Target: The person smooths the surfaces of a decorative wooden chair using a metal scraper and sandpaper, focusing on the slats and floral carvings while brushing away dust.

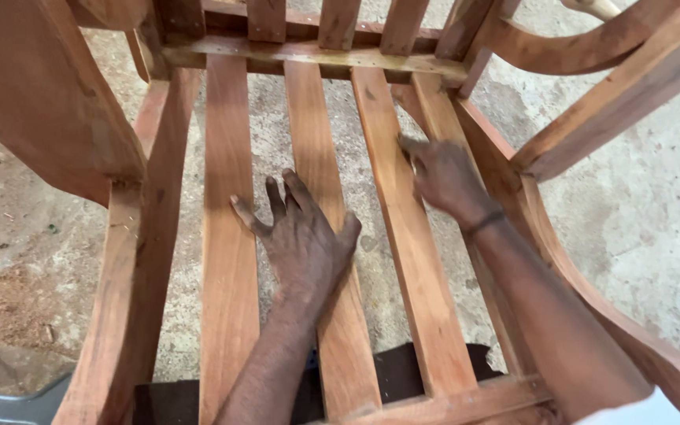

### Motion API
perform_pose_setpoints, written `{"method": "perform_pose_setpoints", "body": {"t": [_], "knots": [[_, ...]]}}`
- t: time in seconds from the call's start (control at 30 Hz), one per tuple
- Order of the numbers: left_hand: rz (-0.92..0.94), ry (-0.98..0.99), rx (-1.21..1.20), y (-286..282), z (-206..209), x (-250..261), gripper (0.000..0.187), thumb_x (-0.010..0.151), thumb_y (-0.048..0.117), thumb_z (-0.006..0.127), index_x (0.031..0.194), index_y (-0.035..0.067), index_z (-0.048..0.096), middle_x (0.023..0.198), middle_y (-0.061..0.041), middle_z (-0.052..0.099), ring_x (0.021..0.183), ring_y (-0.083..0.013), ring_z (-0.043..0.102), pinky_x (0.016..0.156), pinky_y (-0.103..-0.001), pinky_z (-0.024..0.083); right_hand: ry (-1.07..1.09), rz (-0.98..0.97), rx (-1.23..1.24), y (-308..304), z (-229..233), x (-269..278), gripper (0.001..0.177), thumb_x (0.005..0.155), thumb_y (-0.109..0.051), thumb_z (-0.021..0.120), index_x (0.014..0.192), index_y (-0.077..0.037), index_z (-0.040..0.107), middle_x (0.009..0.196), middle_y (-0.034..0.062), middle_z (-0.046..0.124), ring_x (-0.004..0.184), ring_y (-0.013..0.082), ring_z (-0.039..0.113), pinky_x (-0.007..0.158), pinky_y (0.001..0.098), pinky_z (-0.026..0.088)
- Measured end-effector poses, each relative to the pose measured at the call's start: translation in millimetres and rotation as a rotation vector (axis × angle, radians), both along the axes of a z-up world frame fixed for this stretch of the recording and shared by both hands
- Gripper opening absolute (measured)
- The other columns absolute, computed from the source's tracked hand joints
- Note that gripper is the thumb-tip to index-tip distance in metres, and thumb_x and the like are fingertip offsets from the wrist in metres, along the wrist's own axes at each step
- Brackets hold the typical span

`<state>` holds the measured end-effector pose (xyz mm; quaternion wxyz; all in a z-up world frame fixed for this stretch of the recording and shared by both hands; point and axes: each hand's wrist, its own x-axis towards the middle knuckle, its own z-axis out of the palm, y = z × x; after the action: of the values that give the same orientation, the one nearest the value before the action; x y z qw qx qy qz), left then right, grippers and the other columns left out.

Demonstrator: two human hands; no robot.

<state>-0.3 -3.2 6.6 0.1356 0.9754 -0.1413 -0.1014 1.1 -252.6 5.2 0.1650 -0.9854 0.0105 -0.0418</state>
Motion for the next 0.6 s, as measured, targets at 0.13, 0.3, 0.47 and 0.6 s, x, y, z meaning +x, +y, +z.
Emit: {"method": "perform_pose_setpoints", "body": {"t": [0.13, 0.3, 0.47, 0.6], "knots": [[0.006, -0.034, 0.007, -1, 7, 1, 0.106, 0.089, 0.066, 0.050, 0.151, -0.015, 0.022, 0.152, -0.029, 0.042, 0.148, -0.0402, 0.028, 0.111, -0.071, -0.019, 0.093, 0.033, -0.210, -28, -32, 88, 0.029, 0.090, -0.001, 0.060, 0.111, -0.010, 0.078, 0.099, 0.0266, 0.072, 0.091, 0.0422, 0.071, 0.087, 0.0516, 0.055], [0.013, 0.103, 0.001, 1, 10, 2, 0.105, 0.091, 0.063, 0.050, 0.154, -0.015, 0.018, 0.151, -0.029, 0.042, 0.150, -0.0416, 0.027, 0.109, -0.072, -0.021, 0.055, -0.099, 0.068, -48, -58, 152, 0.027, 0.089, -0.003, 0.057, 0.104, -0.012, 0.079, 0.098, 0.0256, 0.071, 0.087, 0.0397, 0.071, 0.082, 0.0494, 0.055], [-0.012, 0.029, -0.001, 0, 4, -2, 0.109, 0.089, 0.065, 0.052, 0.152, -0.016, 0.018, 0.154, -0.032, 0.037, 0.149, -0.0417, 0.027, 0.109, -0.071, -0.022, 0.145, -0.014, -0.232, -41, -48, 122, 0.026, 0.090, -0.009, 0.064, 0.112, -0.010, 0.076, 0.099, 0.0257, 0.072, 0.091, 0.0414, 0.070, 0.084, 0.0511, 0.055], [-0.024, -0.045, -0.043, 4, -1, -2, 0.111, 0.086, 0.067, 0.052, 0.151, -0.017, 0.019, 0.157, -0.030, 0.036, 0.150, -0.0419, 0.026, 0.109, -0.072, -0.022, 0.268, -0.147, -0.103, -10, -20, 53, 0.033, 0.099, -0.013, 0.058, 0.125, -0.021, 0.075, 0.097, 0.0232, 0.074, 0.085, 0.0381, 0.074, 0.085, 0.0492, 0.056]]}}
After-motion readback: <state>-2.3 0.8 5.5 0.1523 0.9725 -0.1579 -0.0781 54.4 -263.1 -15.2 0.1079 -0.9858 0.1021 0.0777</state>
